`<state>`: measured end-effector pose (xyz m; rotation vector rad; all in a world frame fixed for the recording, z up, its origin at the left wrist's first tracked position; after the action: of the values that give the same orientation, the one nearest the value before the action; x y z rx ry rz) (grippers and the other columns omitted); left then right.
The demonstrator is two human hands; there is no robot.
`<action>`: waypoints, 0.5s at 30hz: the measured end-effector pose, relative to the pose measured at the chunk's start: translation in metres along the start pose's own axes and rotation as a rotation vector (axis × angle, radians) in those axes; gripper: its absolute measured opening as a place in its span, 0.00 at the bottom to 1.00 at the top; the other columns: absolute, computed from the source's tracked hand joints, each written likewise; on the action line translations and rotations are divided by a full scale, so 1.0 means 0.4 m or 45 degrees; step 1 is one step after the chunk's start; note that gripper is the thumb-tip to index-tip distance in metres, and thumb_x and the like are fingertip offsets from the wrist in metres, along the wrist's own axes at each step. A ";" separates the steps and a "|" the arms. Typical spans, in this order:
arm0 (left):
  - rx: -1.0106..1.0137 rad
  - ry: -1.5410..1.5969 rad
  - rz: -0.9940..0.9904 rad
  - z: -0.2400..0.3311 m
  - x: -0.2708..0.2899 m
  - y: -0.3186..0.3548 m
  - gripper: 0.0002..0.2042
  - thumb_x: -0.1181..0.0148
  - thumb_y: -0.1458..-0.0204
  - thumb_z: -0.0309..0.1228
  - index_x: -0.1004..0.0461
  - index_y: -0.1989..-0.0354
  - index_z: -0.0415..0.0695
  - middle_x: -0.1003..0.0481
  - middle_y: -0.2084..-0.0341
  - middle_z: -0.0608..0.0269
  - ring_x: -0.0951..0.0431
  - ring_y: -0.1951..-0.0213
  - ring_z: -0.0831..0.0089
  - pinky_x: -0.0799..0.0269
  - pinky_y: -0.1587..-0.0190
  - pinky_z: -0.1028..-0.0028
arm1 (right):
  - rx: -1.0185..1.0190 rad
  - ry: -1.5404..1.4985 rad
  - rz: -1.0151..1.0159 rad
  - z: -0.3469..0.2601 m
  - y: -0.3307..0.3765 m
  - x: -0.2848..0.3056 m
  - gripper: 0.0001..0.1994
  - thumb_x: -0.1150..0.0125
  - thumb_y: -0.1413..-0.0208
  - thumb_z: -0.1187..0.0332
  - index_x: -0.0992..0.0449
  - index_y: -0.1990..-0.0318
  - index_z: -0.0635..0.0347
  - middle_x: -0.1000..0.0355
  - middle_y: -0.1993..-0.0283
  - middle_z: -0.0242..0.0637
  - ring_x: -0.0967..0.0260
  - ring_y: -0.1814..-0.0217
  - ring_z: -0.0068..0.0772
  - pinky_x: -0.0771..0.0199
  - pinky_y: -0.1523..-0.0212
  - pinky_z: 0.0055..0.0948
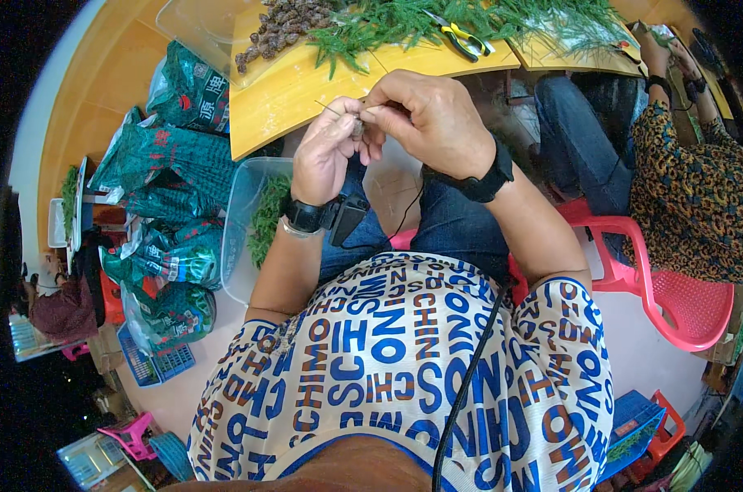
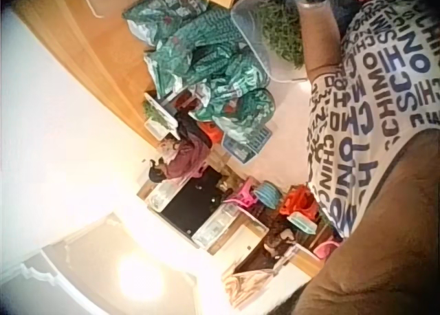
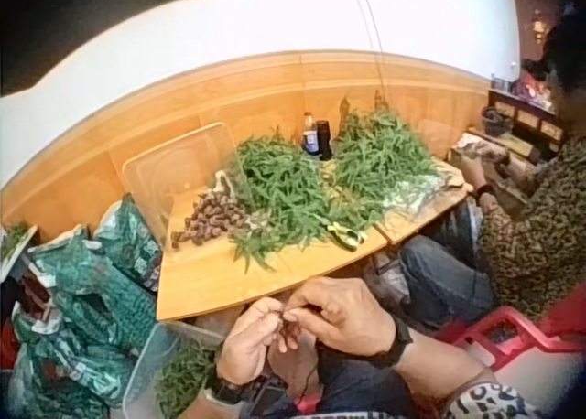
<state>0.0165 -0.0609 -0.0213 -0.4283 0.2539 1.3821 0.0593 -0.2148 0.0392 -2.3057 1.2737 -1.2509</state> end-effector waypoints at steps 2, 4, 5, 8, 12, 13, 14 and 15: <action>0.026 -0.023 -0.077 -0.006 0.006 0.000 0.15 0.54 0.40 0.39 0.30 0.58 0.37 0.27 0.71 0.57 0.29 0.74 0.74 0.33 0.70 0.79 | 0.023 -0.014 -0.023 0.008 0.000 0.000 0.04 0.39 0.45 0.73 0.25 0.68 0.63 0.26 0.72 0.33 0.28 0.71 0.24 0.30 0.71 0.24; 0.039 -0.035 -0.117 -0.009 0.008 0.001 0.15 0.54 0.40 0.39 0.31 0.59 0.37 0.27 0.72 0.58 0.29 0.74 0.75 0.33 0.71 0.79 | -0.099 -0.250 -0.078 0.029 0.002 -0.004 0.04 0.38 0.45 0.72 0.25 0.66 0.63 0.26 0.70 0.32 0.28 0.68 0.24 0.30 0.68 0.24; 0.074 0.079 -0.146 -0.011 0.007 0.003 0.15 0.53 0.41 0.39 0.30 0.59 0.37 0.28 0.72 0.58 0.29 0.74 0.75 0.33 0.72 0.80 | -0.219 -0.487 -0.135 0.044 0.005 -0.010 0.05 0.38 0.45 0.71 0.24 0.64 0.63 0.25 0.68 0.31 0.28 0.66 0.24 0.29 0.65 0.24; 0.144 0.311 -0.206 -0.017 0.001 0.007 0.15 0.53 0.41 0.38 0.30 0.59 0.37 0.28 0.73 0.59 0.30 0.74 0.75 0.34 0.73 0.80 | -0.359 -0.824 -0.233 0.085 0.006 -0.034 0.09 0.36 0.46 0.69 0.24 0.60 0.63 0.26 0.62 0.32 0.28 0.60 0.24 0.29 0.59 0.25; 0.178 0.388 -0.428 -0.006 -0.014 0.011 0.14 0.51 0.42 0.37 0.31 0.61 0.37 0.30 0.74 0.60 0.31 0.75 0.76 0.35 0.75 0.80 | -0.346 -1.066 -0.359 0.110 0.000 -0.071 0.16 0.34 0.49 0.66 0.24 0.54 0.62 0.28 0.53 0.37 0.31 0.51 0.26 0.31 0.49 0.28; 0.219 0.332 -0.419 -0.003 -0.015 0.013 0.15 0.51 0.43 0.39 0.32 0.63 0.37 0.31 0.75 0.60 0.32 0.76 0.75 0.37 0.76 0.79 | -0.306 -1.104 -0.398 0.109 0.000 -0.080 0.18 0.33 0.50 0.65 0.24 0.53 0.62 0.29 0.50 0.40 0.31 0.49 0.27 0.33 0.46 0.29; 0.260 0.277 -0.410 -0.001 -0.017 0.016 0.16 0.51 0.43 0.41 0.32 0.66 0.38 0.32 0.77 0.59 0.33 0.77 0.74 0.38 0.77 0.79 | -0.265 -1.142 -0.436 0.109 0.001 -0.086 0.20 0.32 0.50 0.63 0.24 0.51 0.62 0.30 0.48 0.42 0.32 0.46 0.28 0.34 0.44 0.30; 0.301 0.221 -0.401 -0.001 -0.018 0.017 0.17 0.51 0.43 0.43 0.33 0.69 0.39 0.33 0.78 0.59 0.34 0.77 0.73 0.40 0.77 0.79 | -0.267 -1.142 -0.435 0.114 0.004 -0.089 0.20 0.32 0.50 0.63 0.24 0.51 0.62 0.30 0.48 0.42 0.32 0.46 0.28 0.34 0.44 0.30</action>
<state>0.0086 -0.0666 -0.0196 -0.3729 0.4669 0.9942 0.0841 -0.1966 -0.0099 -2.7749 0.7181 -0.0360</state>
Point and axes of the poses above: each hand's wrist, its own y-axis away from the middle knuckle, its own x-axis out of the back of the hand, z = x × y, the point moved 3 cm from there along -y, towards the middle knuckle
